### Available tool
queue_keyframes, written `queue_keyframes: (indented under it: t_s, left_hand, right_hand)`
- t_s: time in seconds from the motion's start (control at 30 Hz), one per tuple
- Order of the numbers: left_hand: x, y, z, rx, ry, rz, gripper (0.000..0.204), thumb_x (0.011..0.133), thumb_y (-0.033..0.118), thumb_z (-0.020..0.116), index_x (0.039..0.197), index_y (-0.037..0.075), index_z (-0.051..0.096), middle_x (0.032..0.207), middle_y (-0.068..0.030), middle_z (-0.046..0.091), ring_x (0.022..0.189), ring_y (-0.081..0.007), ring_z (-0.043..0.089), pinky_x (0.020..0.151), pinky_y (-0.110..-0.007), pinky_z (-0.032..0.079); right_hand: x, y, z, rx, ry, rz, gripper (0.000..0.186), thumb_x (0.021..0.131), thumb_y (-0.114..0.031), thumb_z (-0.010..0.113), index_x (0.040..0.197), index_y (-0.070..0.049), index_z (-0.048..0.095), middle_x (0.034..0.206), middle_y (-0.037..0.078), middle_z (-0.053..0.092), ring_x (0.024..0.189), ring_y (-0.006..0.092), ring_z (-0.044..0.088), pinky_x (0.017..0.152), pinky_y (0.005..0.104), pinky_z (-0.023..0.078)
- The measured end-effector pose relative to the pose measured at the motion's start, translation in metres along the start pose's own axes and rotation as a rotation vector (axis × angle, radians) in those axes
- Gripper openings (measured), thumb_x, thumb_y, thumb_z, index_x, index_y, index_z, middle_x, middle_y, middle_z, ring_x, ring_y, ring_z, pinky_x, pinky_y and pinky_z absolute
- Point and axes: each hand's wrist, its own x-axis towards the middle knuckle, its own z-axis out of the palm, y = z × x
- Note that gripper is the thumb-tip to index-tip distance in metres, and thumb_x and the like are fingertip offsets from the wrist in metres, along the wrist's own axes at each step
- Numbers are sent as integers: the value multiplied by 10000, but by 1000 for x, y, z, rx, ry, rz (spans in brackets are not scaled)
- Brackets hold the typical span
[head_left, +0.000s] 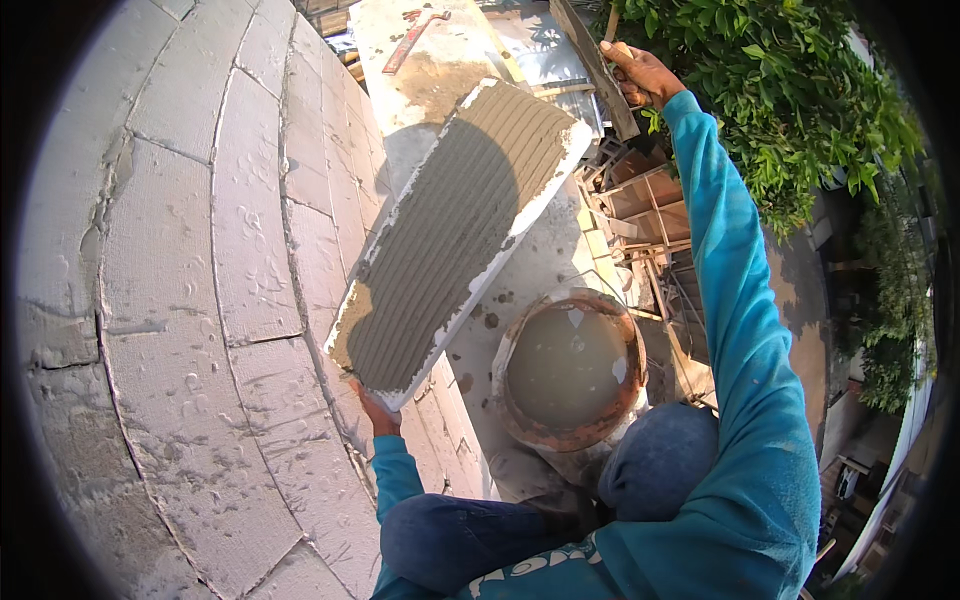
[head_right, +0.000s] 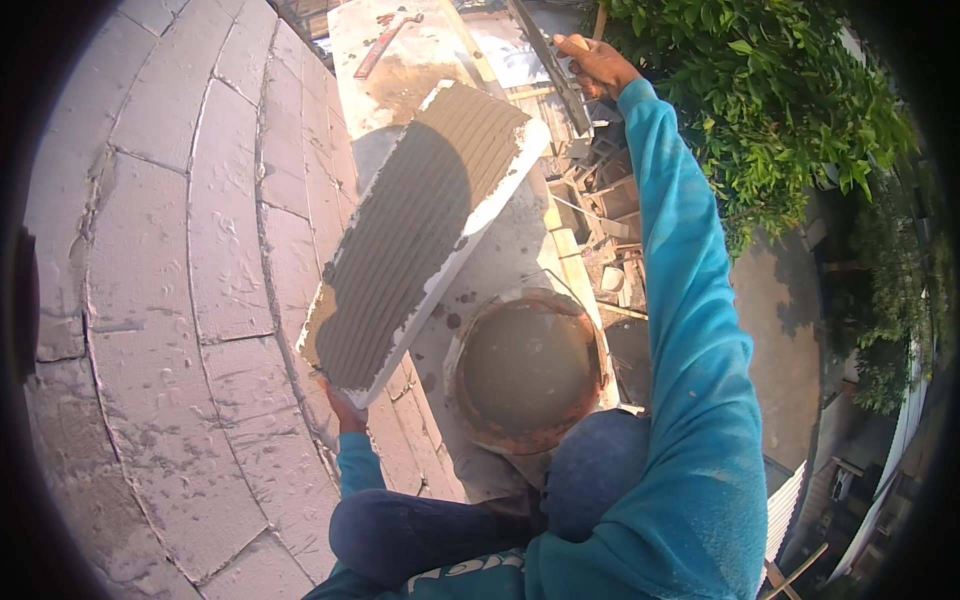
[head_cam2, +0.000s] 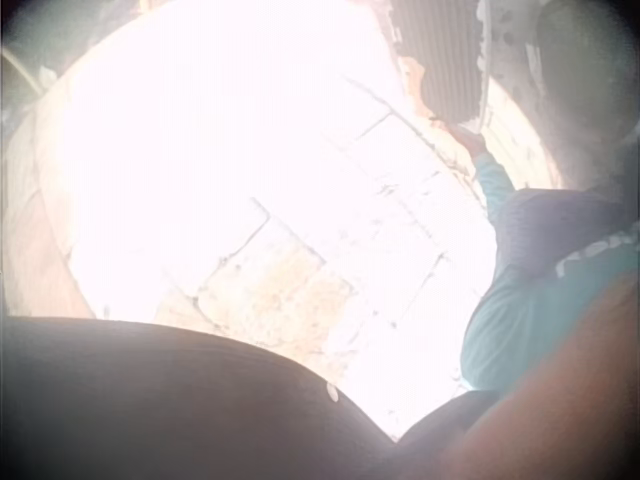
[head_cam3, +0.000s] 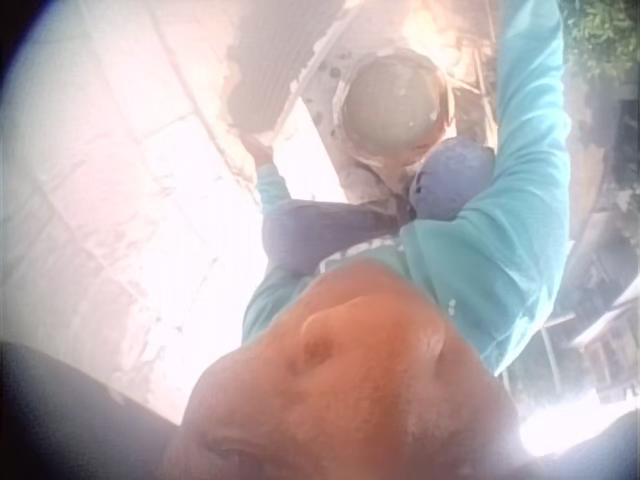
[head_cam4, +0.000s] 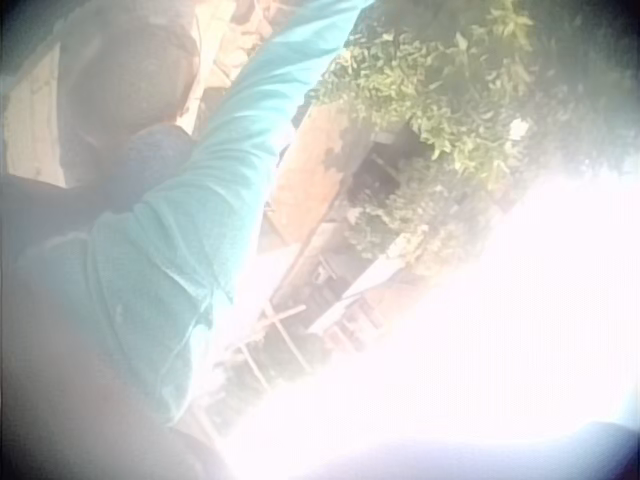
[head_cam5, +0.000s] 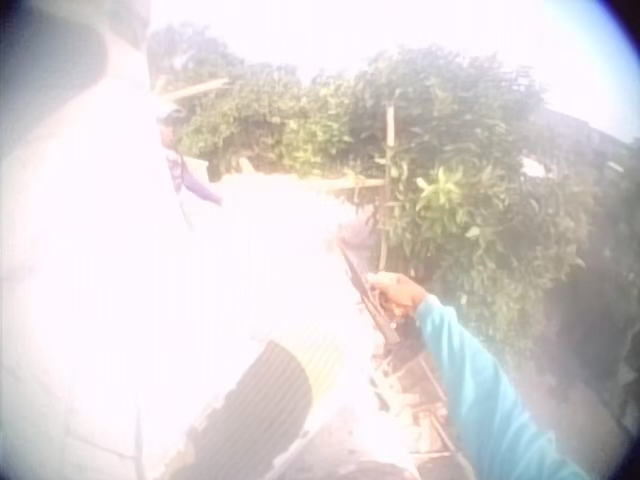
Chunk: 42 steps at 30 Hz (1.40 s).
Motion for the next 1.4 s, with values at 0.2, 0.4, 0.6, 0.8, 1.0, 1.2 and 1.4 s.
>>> queue_keyframes:
  t_s: [0.2,0.4,0.6,0.8,1.0,1.2,1.4]
  left_hand:
    - [-3,1,5,-31,0,14,630,988,535,345,1421,81,399,1413,-103,477,1218,-310,521,1023,-413,432]
    - [-13,4,8,14,96,101,605,984,492,409,1415,68,396,1405,-105,481,1212,-290,524,1019,-395,433]
    - [-32,4,22,89,208,209,660,975,493,447,1430,24,355,1412,-105,465,1233,-267,501,1034,-374,405]
    - [-12,2,6,24,69,199,711,976,511,446,1475,29,290,1478,-96,384,1328,-234,400,1095,-356,322]
    - [-19,16,0,-123,-150,30,594,996,470,424,1423,58,390,1402,-94,485,1251,-247,494,1063,-380,386]
    - [-30,30,14,-97,-172,157,537,1016,407,401,1420,55,382,1420,-101,463,1265,-253,475,1068,-390,378]
    - [-11,49,18,-15,-106,228,620,1006,511,336,1433,63,377,1437,-91,446,1273,-252,459,1091,-403,334]
  right_hand:
    - [-52,0,-2,120,0,12,546,942,-469,559,1291,-50,533,761,-19,528,543,42,440,494,235,407]
    - [-196,-46,10,-196,-610,109,321,884,-384,691,953,-84,601,611,-32,473,463,22,395,406,204,319]
    - [-307,-29,75,-939,-1014,14,418,764,-303,733,1093,-65,634,926,188,671,875,392,638,781,452,499]
    - [-335,12,134,-1005,-953,-346,427,779,-235,687,1141,-26,600,848,202,641,831,385,636,764,452,509]
    - [-252,22,90,-96,-972,174,342,972,-280,538,1159,-1,605,933,134,678,798,189,660,727,317,549]
    - [-89,121,78,227,124,485,597,1002,-484,389,1310,18,481,1099,196,634,875,268,655,740,373,554]
    - [-46,193,110,362,187,616,912,917,-727,193,1469,-5,268,1345,246,492,1179,381,527,1018,535,365]
